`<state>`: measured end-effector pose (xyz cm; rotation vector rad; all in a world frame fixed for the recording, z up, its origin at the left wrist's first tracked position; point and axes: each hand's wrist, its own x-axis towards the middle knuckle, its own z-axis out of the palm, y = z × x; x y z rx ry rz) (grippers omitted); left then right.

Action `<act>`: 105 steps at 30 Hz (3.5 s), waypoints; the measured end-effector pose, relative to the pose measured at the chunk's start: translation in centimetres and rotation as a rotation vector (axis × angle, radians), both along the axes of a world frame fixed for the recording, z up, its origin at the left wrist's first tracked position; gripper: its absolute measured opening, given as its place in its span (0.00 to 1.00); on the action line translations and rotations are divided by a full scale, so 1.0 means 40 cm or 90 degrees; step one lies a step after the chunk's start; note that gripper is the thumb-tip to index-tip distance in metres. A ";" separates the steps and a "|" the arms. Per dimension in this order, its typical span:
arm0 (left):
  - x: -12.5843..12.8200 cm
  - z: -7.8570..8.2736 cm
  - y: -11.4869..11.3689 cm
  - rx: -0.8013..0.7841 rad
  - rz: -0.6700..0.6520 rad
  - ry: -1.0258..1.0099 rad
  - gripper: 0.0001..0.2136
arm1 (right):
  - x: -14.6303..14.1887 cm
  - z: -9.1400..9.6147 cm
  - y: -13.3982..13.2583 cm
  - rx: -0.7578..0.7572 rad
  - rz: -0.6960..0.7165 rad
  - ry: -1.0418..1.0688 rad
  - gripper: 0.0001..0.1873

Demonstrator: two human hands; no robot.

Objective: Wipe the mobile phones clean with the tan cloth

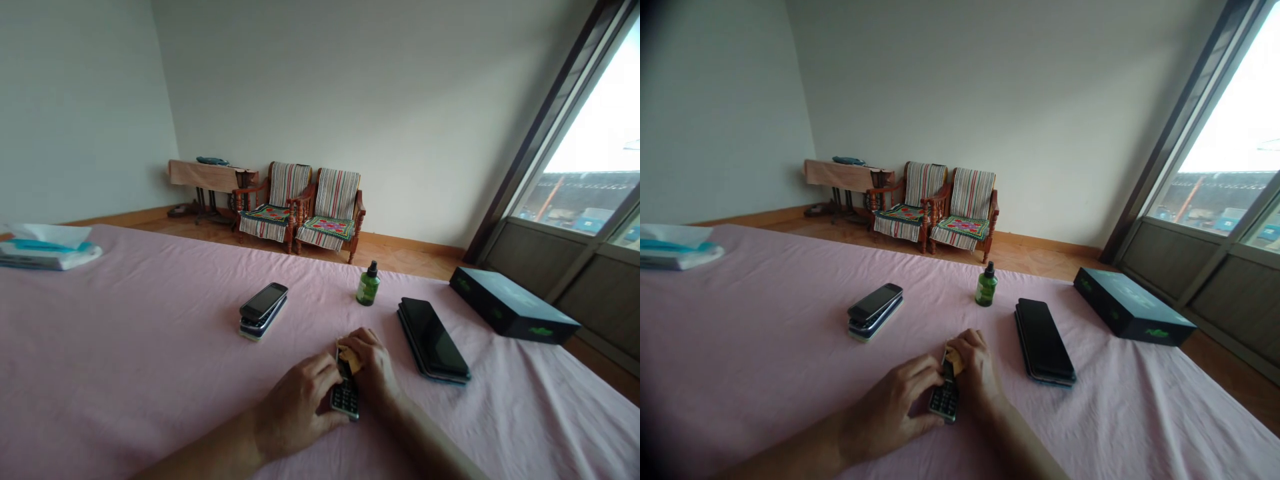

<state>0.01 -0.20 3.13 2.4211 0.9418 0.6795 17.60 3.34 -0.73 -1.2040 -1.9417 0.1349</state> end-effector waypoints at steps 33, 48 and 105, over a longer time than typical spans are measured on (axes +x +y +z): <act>0.005 -0.006 0.000 -0.016 0.001 -0.025 0.12 | -0.001 0.053 -0.040 -0.082 0.020 -0.061 0.16; 0.004 -0.006 -0.001 -0.015 -0.001 -0.031 0.14 | -0.001 0.036 -0.051 -0.086 0.046 -0.022 0.16; 0.007 -0.015 0.013 -0.055 0.046 -0.064 0.19 | 0.025 0.088 -0.096 -0.181 0.112 -0.042 0.14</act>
